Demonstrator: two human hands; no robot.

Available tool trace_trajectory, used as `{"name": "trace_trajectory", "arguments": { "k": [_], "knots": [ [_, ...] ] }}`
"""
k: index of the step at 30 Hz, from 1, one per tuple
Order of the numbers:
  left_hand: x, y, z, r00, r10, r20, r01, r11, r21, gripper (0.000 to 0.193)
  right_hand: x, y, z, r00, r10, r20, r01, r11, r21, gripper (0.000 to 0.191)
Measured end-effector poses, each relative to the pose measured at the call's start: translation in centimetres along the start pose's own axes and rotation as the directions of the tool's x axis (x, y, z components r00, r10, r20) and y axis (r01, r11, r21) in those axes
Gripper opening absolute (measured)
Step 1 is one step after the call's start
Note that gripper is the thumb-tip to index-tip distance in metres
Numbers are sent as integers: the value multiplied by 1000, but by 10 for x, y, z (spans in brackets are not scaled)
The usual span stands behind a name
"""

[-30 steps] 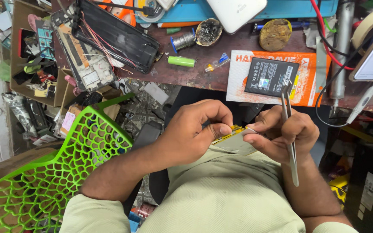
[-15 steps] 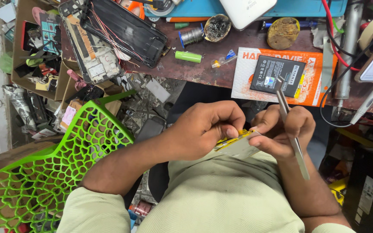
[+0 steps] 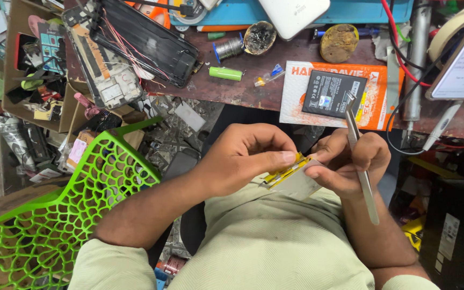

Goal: The person removes a protective film from a smartphone battery using tweezers, then applies flux and solders a connector to the battery terminals. The battery is placed on a workbench next to a Samsung battery box.

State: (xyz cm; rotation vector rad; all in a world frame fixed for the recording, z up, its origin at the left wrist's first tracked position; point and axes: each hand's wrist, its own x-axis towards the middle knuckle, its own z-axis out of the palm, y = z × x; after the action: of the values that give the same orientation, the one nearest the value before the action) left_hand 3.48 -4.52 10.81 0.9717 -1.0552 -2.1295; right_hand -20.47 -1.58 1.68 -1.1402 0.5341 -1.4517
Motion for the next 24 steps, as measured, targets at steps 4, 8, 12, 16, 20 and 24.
{"name": "trace_trajectory", "arguments": {
  "k": [4,8,12,16,20,24],
  "knots": [
    [0,8,-2,1000,1,-21,-1,1000,-31,25,1,-1,2,999,-32,4,32,998,-62,52],
    [-6,16,-3,972,232,-22,-217,935,280,26,2,-3,2,1000,-6,-11,5,997,-75,53],
    [-6,16,2,952,305,-17,-252,816,520,12,10,-9,4,998,-24,58,40,958,-283,51],
    [-4,14,0,933,359,-31,-288,794,535,11,17,-20,12,994,44,101,1,912,-409,48],
    [-1,12,-2,957,286,-44,-231,847,479,11,21,-33,26,990,59,129,16,857,-515,44],
    [0,7,-3,971,240,-5,-215,876,432,12,31,-37,32,976,-100,193,200,762,-616,45]
  ]
}}
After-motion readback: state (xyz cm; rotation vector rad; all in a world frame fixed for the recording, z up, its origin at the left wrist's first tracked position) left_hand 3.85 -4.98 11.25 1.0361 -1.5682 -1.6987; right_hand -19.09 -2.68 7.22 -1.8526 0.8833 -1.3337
